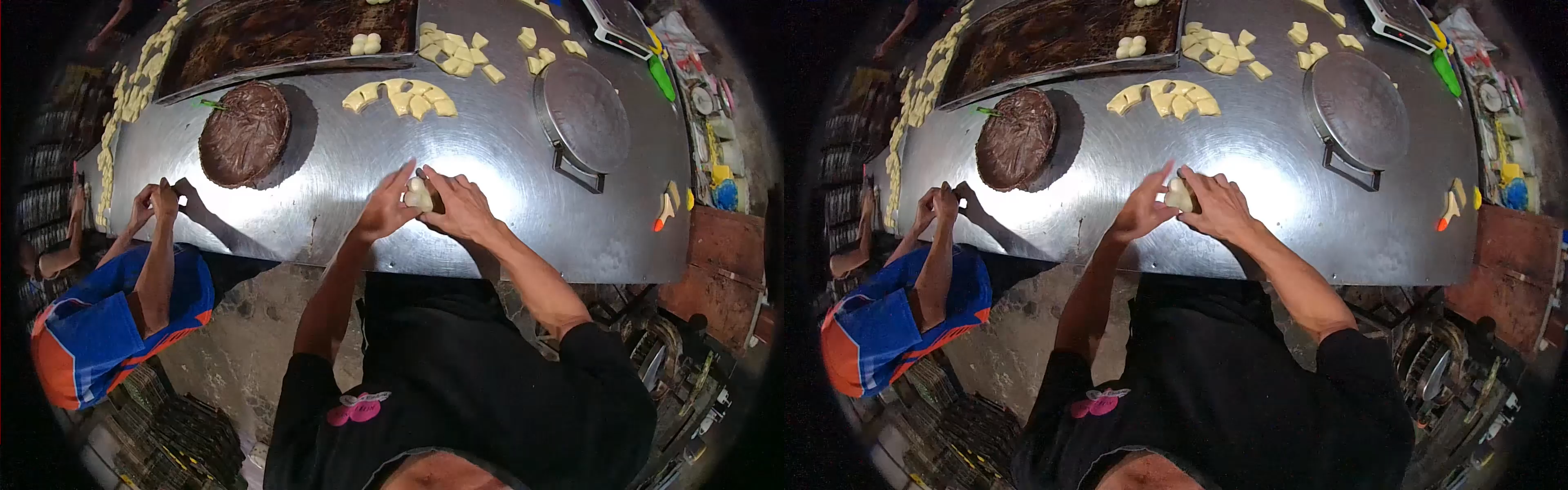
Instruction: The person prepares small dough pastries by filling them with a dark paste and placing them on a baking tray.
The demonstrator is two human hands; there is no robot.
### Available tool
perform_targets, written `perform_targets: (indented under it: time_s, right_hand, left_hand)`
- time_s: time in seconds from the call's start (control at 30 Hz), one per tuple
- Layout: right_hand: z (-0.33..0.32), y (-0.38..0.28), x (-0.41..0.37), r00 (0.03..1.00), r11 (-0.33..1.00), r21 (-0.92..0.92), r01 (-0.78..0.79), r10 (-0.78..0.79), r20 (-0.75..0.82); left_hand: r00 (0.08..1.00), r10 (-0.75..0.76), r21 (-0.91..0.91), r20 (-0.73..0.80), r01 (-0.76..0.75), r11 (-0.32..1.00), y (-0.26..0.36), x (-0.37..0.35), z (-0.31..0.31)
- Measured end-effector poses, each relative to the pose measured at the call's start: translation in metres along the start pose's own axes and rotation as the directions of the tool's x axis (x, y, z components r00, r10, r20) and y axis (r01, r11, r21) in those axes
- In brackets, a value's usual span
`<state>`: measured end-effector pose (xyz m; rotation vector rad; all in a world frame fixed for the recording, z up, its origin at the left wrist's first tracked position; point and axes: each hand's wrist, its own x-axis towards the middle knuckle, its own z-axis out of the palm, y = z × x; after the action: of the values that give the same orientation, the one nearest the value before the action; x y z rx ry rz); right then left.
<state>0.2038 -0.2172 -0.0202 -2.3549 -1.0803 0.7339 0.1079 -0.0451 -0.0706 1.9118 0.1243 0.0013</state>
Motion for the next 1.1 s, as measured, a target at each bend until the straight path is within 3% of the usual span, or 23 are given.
perform_targets:
  time_s: [0.03, 0.07, 0.1, 0.13, 0.23, 0.3, 0.37, 0.4, 0.43, 0.47, 0.53, 0.63, 0.67, 0.7, 0.73, 0.77, 0.8, 0.83, 0.9, 0.97, 1.0, 1.07, 1.1]
  right_hand:
    - [0.006, 0.003, 0.005, 1.0, 1.0, 0.004, 0.007, -0.007, 0.004]
    - [0.019, 0.01, 0.013, 0.947, 0.961, -0.104, 0.256, -0.271, -0.171]
    - [0.029, 0.017, 0.021, 0.795, 0.851, -0.251, 0.462, -0.522, -0.308]
    - [0.038, 0.017, 0.029, 0.75, 0.796, -0.258, 0.548, -0.604, -0.27]
    - [0.079, 0.046, 0.043, 0.751, 0.779, -0.258, 0.572, -0.624, -0.216]
    - [0.077, 0.042, 0.039, 0.736, 0.78, -0.273, 0.563, -0.623, -0.263]
    - [0.058, 0.023, 0.031, 0.854, 0.872, -0.206, 0.445, -0.482, -0.195]
    - [0.045, 0.015, 0.025, 0.854, 0.866, -0.216, 0.451, -0.489, -0.176]
    - [0.028, -0.001, 0.017, 0.845, 0.837, -0.358, 0.414, -0.5, -0.191]
    - [0.029, 0.001, 0.014, 0.887, 0.856, -0.344, 0.387, -0.447, -0.113]
    - [0.028, 0.009, 0.012, 0.917, 0.867, -0.344, 0.361, -0.397, -0.038]
    - [0.013, 0.001, 0.044, 0.957, 0.932, -0.215, 0.291, -0.283, 0.071]
    - [0.004, -0.006, 0.069, 0.995, 0.981, 0.192, -0.014, -0.006, 0.103]
    - [-0.007, -0.014, 0.093, 0.941, 0.774, 0.539, -0.332, 0.232, 0.245]
    - [-0.023, -0.033, 0.124, 0.958, 0.708, 0.644, -0.288, 0.203, 0.204]
    - [-0.021, -0.031, 0.166, 0.996, 0.745, 0.661, -0.094, 0.066, 0.067]
    - [-0.037, -0.052, 0.202, 0.999, 0.726, 0.688, -0.017, 0.036, -0.013]
    - [-0.049, -0.07, 0.242, 0.996, 0.76, 0.647, 0.056, 0.005, -0.093]
    - [-0.055, -0.088, 0.326, 0.997, 0.789, 0.613, 0.037, 0.016, -0.08]
    - [-0.058, -0.11, 0.388, 0.993, 0.945, 0.325, -0.041, 0.074, -0.089]
    - [-0.054, -0.118, 0.409, 0.995, 0.944, 0.329, -0.036, 0.066, -0.078]
    - [-0.039, -0.129, 0.438, 0.986, 0.991, -0.054, -0.122, 0.115, -0.117]
    - [-0.027, -0.132, 0.446, 0.987, 0.991, -0.053, -0.124, 0.118, -0.106]
  left_hand:
    - [1.0, -0.006, 0.004, -0.006, 0.006, 1.0, -0.005, -0.007, -0.003]
    - [0.979, 0.093, -0.074, -0.18, -0.108, 0.991, -0.015, -0.018, -0.009]
    - [0.917, 0.176, -0.128, -0.357, -0.235, 0.964, -0.021, -0.027, -0.016]
    - [0.92, 0.112, -0.089, -0.375, -0.156, 0.984, -0.021, -0.037, -0.025]
    - [0.902, -0.064, 0.053, -0.426, 0.095, 0.994, -0.001, -0.082, -0.049]
    - [0.863, -0.259, 0.018, -0.433, 0.295, 0.955, 0.001, -0.111, -0.057]
    - [0.81, -0.303, -0.143, -0.502, 0.268, 0.953, -0.004, -0.141, -0.052]
    - [0.779, -0.396, -0.158, -0.486, 0.368, 0.916, 0.004, -0.148, -0.054]
    - [0.738, -0.487, -0.171, -0.467, 0.465, 0.868, 0.011, -0.154, -0.058]
    - [0.744, -0.473, -0.171, -0.471, 0.449, 0.877, 0.006, -0.162, -0.058]
    - [0.658, -0.564, -0.373, -0.498, 0.425, 0.825, -0.006, -0.174, -0.061]
    - [0.67, -0.586, -0.379, -0.456, 0.45, 0.809, 0.0, -0.181, -0.08]
    - [0.671, -0.572, -0.38, -0.472, 0.43, 0.819, -0.004, -0.182, -0.087]
    - [0.679, -0.566, -0.402, -0.468, 0.407, 0.82, -0.008, -0.183, -0.093]
    - [0.687, -0.562, -0.423, -0.462, 0.386, 0.82, -0.013, -0.183, -0.1]
    - [0.686, -0.554, -0.423, -0.472, 0.375, 0.825, -0.014, -0.183, -0.109]
    - [0.69, -0.553, -0.397, -0.467, 0.395, 0.828, -0.013, -0.183, -0.119]
    - [0.691, -0.557, -0.373, -0.46, 0.419, 0.828, -0.012, -0.185, -0.128]
    - [0.667, -0.576, -0.388, -0.473, 0.429, 0.816, -0.017, -0.194, -0.147]
    - [0.616, -0.617, -0.457, -0.489, 0.421, 0.784, -0.029, -0.207, -0.161]
    - [0.61, -0.602, -0.389, -0.515, 0.459, 0.798, -0.031, -0.214, -0.169]
    - [0.598, -0.595, -0.324, -0.537, 0.505, 0.8, -0.041, -0.23, -0.182]
    - [0.585, -0.574, -0.322, -0.572, 0.484, 0.814, -0.05, -0.239, -0.183]
